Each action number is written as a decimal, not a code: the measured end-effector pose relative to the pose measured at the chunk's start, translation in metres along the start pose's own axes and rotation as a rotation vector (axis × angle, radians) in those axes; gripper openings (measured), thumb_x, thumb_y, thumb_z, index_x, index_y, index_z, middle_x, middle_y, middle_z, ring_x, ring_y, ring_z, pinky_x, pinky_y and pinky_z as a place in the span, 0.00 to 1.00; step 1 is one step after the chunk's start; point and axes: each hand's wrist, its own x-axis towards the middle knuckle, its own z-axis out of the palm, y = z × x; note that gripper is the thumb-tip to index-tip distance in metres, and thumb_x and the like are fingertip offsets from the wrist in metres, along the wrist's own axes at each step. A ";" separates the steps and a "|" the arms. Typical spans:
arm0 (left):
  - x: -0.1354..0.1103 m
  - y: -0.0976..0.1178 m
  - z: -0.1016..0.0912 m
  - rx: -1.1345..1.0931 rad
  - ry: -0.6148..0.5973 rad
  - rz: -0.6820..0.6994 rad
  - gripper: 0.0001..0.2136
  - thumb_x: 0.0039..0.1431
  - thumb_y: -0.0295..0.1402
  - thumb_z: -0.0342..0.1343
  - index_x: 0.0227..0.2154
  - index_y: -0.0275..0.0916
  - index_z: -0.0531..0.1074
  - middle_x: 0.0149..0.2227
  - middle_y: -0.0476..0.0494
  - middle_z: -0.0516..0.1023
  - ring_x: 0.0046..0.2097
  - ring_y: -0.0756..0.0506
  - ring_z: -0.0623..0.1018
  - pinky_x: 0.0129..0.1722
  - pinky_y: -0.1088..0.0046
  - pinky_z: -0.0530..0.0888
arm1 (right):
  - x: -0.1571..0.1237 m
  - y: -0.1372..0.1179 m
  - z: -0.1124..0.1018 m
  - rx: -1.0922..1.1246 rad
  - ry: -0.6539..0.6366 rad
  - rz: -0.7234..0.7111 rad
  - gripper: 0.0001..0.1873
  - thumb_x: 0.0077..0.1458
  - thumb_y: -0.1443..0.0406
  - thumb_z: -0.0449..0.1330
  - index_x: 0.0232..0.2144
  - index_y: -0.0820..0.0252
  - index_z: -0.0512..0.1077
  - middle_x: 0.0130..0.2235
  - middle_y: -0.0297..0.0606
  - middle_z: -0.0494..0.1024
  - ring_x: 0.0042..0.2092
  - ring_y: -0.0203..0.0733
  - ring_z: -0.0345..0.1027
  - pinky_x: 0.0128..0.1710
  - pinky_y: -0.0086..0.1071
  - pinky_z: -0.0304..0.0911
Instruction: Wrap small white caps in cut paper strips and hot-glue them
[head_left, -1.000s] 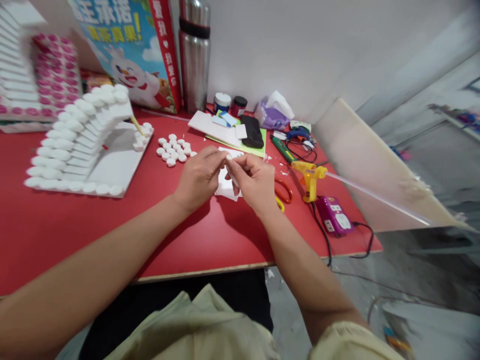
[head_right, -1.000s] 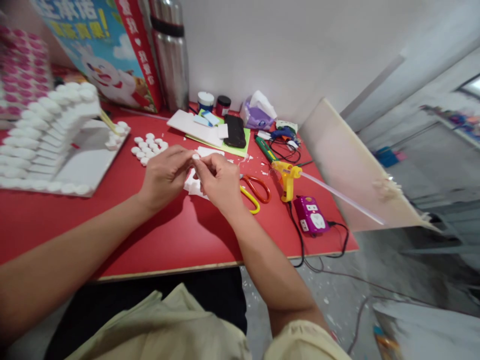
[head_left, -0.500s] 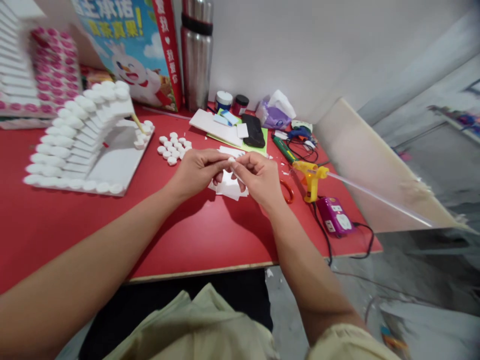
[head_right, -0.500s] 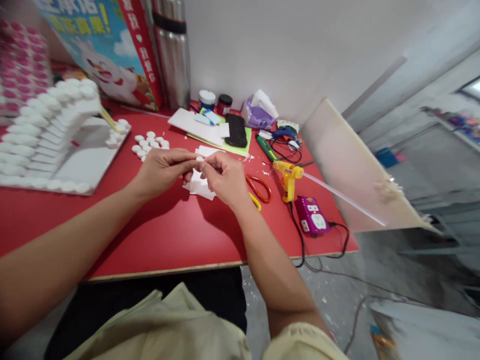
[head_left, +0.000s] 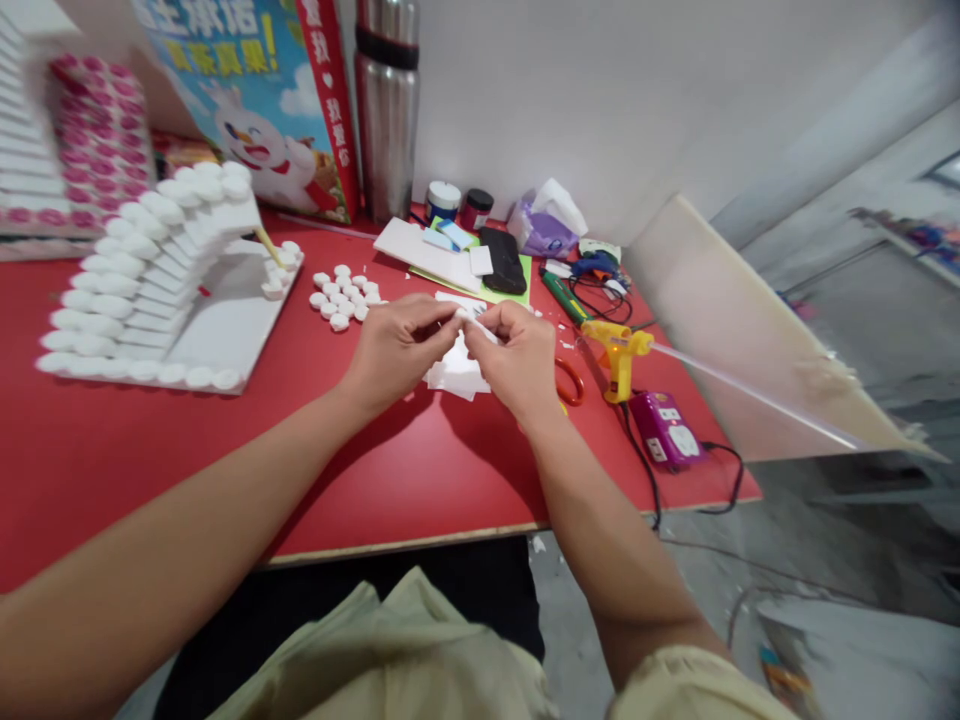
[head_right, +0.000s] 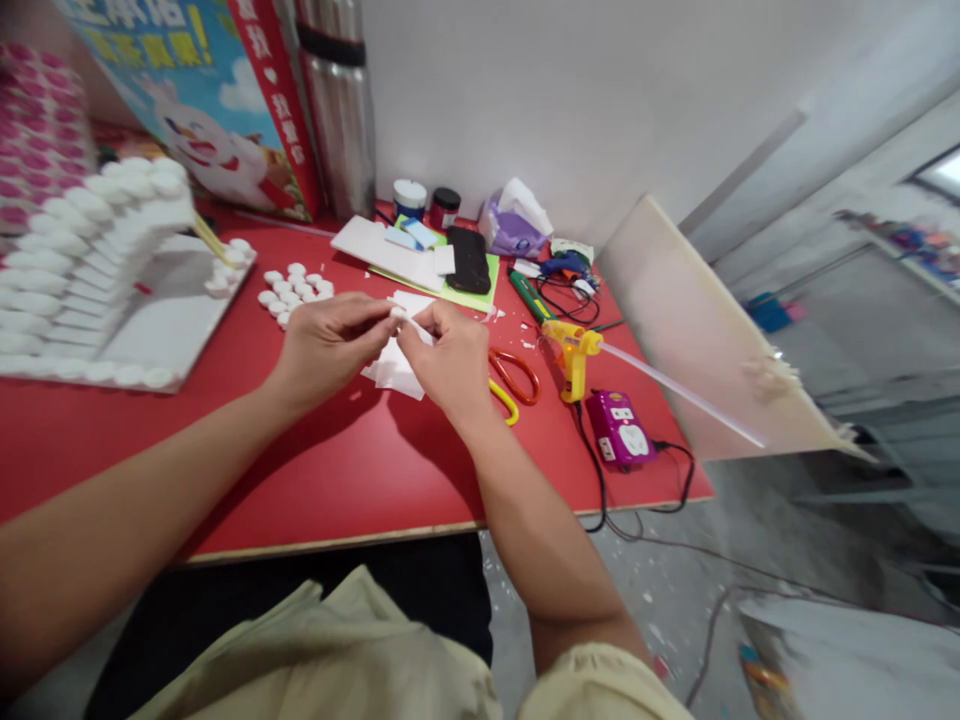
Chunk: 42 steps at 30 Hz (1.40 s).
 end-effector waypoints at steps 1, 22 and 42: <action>0.000 0.001 0.001 0.021 0.009 0.031 0.10 0.65 0.34 0.60 0.29 0.40 0.82 0.27 0.46 0.77 0.30 0.48 0.73 0.33 0.70 0.68 | -0.001 -0.001 0.001 -0.035 0.030 -0.037 0.13 0.57 0.63 0.66 0.24 0.55 0.67 0.22 0.29 0.68 0.26 0.35 0.59 0.28 0.31 0.55; 0.005 -0.011 -0.008 -0.049 -0.004 0.075 0.09 0.65 0.35 0.60 0.35 0.40 0.85 0.32 0.44 0.82 0.35 0.46 0.78 0.37 0.69 0.73 | 0.013 -0.003 -0.017 0.998 -0.503 0.656 0.08 0.66 0.61 0.65 0.41 0.62 0.76 0.32 0.31 0.77 0.25 0.29 0.67 0.29 0.28 0.76; 0.003 -0.003 -0.001 -0.046 0.057 0.021 0.07 0.64 0.35 0.62 0.36 0.40 0.84 0.30 0.46 0.81 0.32 0.48 0.76 0.33 0.72 0.72 | 0.001 -0.006 -0.001 0.060 0.080 -0.014 0.10 0.57 0.60 0.67 0.27 0.57 0.72 0.26 0.30 0.75 0.27 0.36 0.68 0.28 0.31 0.62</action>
